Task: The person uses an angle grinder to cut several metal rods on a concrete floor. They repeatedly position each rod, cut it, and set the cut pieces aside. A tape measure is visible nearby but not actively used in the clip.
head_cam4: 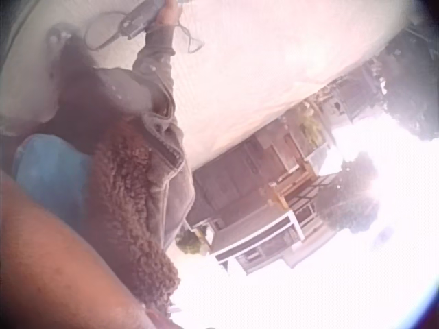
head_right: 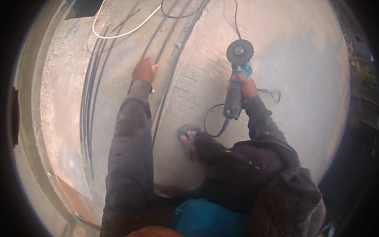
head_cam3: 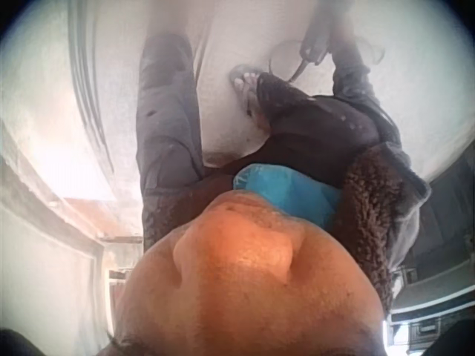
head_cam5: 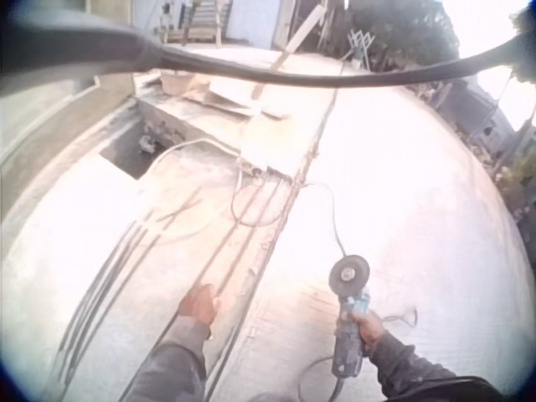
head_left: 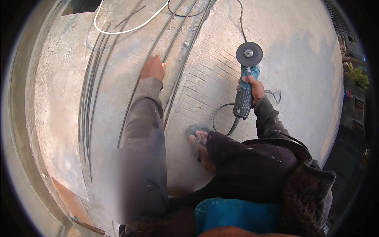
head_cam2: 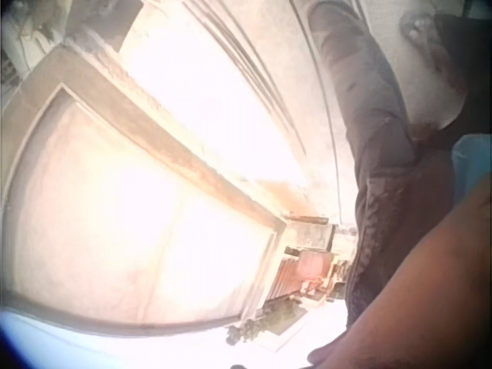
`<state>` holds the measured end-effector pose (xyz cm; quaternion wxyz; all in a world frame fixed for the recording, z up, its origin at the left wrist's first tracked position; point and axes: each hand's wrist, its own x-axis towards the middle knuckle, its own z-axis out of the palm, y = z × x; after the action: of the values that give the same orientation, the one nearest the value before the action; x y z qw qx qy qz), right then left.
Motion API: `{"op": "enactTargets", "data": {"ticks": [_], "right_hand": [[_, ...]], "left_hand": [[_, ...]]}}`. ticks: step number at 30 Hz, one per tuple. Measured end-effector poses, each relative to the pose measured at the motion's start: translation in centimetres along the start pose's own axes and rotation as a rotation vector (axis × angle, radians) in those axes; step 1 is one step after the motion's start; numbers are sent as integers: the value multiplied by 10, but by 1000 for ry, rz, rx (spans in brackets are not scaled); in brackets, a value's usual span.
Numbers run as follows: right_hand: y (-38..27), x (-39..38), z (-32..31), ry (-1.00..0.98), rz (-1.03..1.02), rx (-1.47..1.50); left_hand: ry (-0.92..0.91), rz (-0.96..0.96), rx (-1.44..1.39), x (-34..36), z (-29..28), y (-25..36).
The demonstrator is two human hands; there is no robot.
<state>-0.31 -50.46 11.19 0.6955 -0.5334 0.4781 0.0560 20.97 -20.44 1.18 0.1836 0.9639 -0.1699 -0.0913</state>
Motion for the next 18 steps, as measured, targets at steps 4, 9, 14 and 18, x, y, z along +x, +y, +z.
{"op": "enactTargets", "data": {"ticks": [4, 9, 14, 18], "right_hand": [[2, -3, 2, 3, -44, 12], [-5, -4, -2, 37, -58, 30], [-4, -2, -8, 23, -64, 32], [-2, 3, -9, -6, -38, 45]], "left_hand": [[-100, -36, 56, 15, 14, 9], [-390, -51, -227, 28, -8, 29], [-469, 54, -484, 7, -31, 58], [-349, 65, -421, 8, -29, 87]]}}
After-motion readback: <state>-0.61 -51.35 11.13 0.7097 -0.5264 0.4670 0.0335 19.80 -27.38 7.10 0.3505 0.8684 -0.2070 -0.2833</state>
